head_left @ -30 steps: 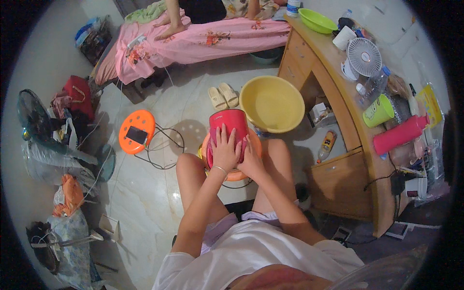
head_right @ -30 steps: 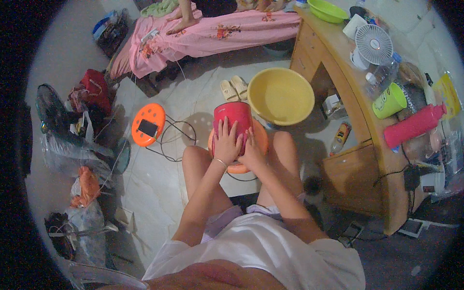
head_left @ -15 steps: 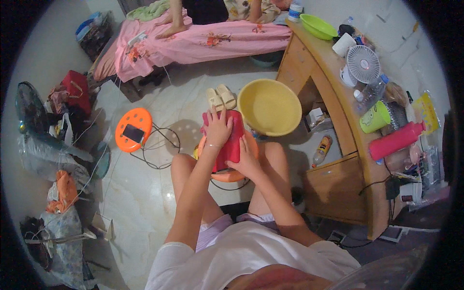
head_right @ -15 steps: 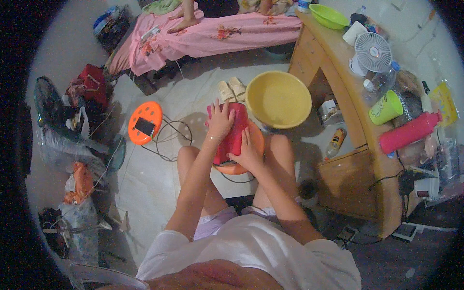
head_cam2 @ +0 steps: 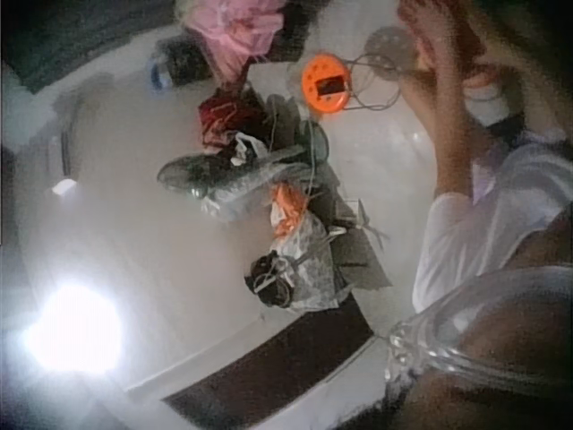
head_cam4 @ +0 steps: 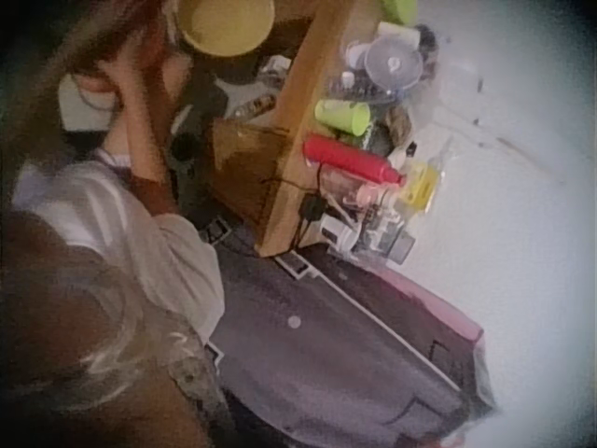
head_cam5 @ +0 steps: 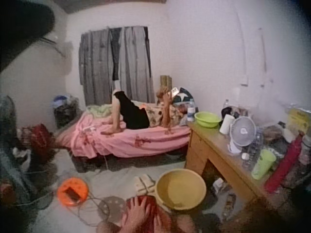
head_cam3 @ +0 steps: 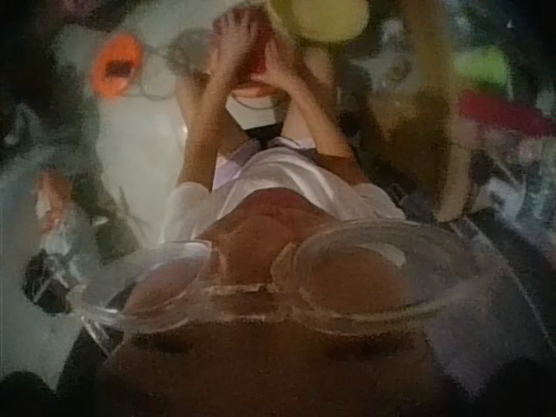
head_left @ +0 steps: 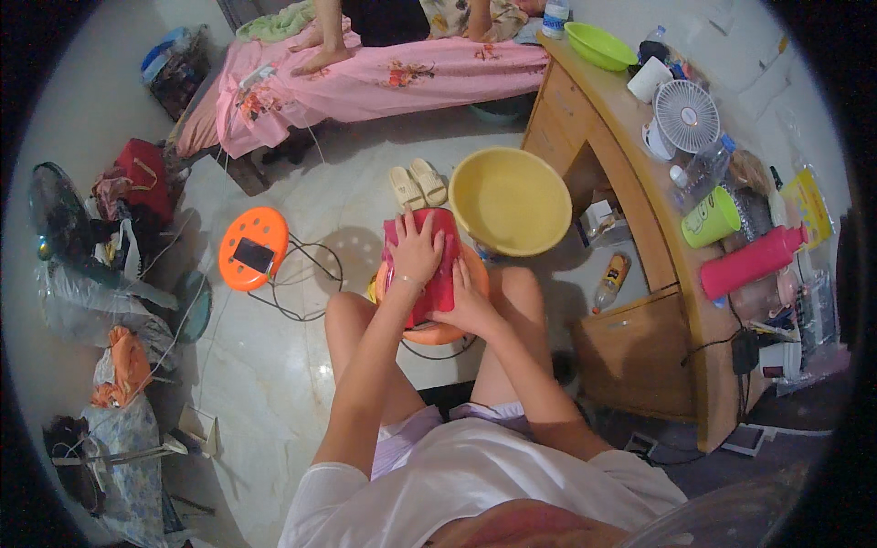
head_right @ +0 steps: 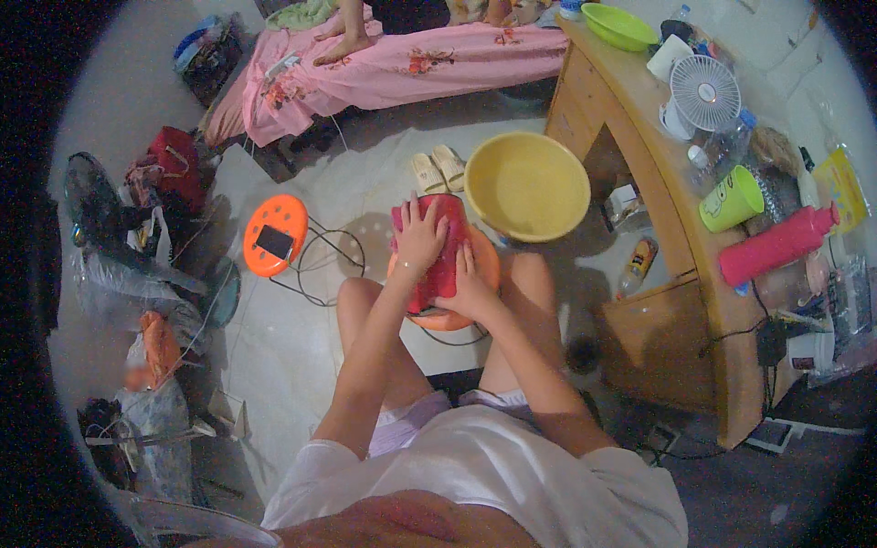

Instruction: The person wipes a pink kettle and its black electrical base with a pink cloth.

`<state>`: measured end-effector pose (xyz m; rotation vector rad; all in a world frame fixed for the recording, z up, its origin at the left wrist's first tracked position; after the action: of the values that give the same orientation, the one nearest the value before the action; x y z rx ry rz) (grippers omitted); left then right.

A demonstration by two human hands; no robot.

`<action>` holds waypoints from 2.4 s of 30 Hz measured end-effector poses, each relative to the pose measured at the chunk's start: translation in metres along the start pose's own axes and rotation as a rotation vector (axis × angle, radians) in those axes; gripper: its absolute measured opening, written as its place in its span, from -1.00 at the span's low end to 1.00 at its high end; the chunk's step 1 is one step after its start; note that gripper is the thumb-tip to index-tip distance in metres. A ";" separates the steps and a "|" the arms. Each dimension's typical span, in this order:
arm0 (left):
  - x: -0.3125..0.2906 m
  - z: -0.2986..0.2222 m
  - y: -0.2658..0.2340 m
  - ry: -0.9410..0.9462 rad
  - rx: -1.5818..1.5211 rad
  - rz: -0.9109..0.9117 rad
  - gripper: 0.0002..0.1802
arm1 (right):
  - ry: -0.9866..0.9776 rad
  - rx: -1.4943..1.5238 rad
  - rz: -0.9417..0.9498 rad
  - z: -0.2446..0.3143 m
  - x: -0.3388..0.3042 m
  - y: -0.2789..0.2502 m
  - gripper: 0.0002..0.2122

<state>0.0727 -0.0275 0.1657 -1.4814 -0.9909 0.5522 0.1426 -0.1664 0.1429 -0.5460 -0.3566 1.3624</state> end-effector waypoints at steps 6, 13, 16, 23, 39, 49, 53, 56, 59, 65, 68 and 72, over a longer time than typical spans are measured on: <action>0.028 0.004 -0.004 -0.029 0.038 -0.009 -0.43 | 0.016 -0.008 0.022 0.007 0.006 -0.003 0.23; -0.073 -0.009 0.001 0.036 -0.067 -0.085 -0.41 | 0.013 -0.053 0.061 -0.010 0.006 -0.002 0.19; -0.080 -0.005 0.003 0.023 -0.124 -0.086 -0.41 | -0.008 -0.108 0.075 -0.007 0.004 -0.002 0.17; 0.014 -0.008 0.004 -0.048 0.067 -0.067 -0.45 | 0.044 -0.052 0.050 0.006 0.003 -0.006 0.21; -0.083 -0.020 -0.002 0.009 -0.029 -0.076 -0.44 | 0.030 -0.334 0.222 -0.010 0.006 0.004 0.01; 0.004 -0.011 0.004 0.049 0.111 -0.143 -0.45 | 0.089 -0.160 0.101 0.015 0.007 -0.006 0.20; 0.030 -0.012 0.007 0.008 0.151 -0.141 -0.46 | 0.112 -0.103 0.107 0.013 0.008 -0.006 0.20; 0.017 -0.016 0.007 0.055 0.081 -0.112 -0.46 | 0.136 -0.062 0.119 0.010 0.010 -0.005 0.13; -0.033 -0.027 0.006 0.138 0.095 -0.107 -0.42 | -0.004 -0.268 0.180 -0.015 0.014 0.007 -0.03; -0.096 -0.035 -0.019 0.144 -0.085 -0.027 -0.39 | -0.105 -0.050 0.176 0.000 0.002 -0.003 -0.23; -0.077 -0.025 -0.009 0.177 -0.036 -0.086 -0.44 | 0.019 -0.135 0.228 0.017 0.001 -0.010 -0.11; -0.028 -0.013 -0.003 0.125 0.016 -0.169 -0.51 | 0.051 -0.174 0.049 0.000 0.003 0.000 0.11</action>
<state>0.0685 -0.0582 0.1649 -1.3855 -0.9999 0.3408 0.1429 -0.1632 0.1426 -0.7369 -0.4248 1.3699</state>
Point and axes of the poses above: each hand's wrist, its own x-axis towards the middle knuckle, its own y-axis out of the palm, z = x × y, the point moved 1 cm from there along x, towards the middle knuckle, and after that the axes turned 12 degrees about x, right-handed, at the moved point
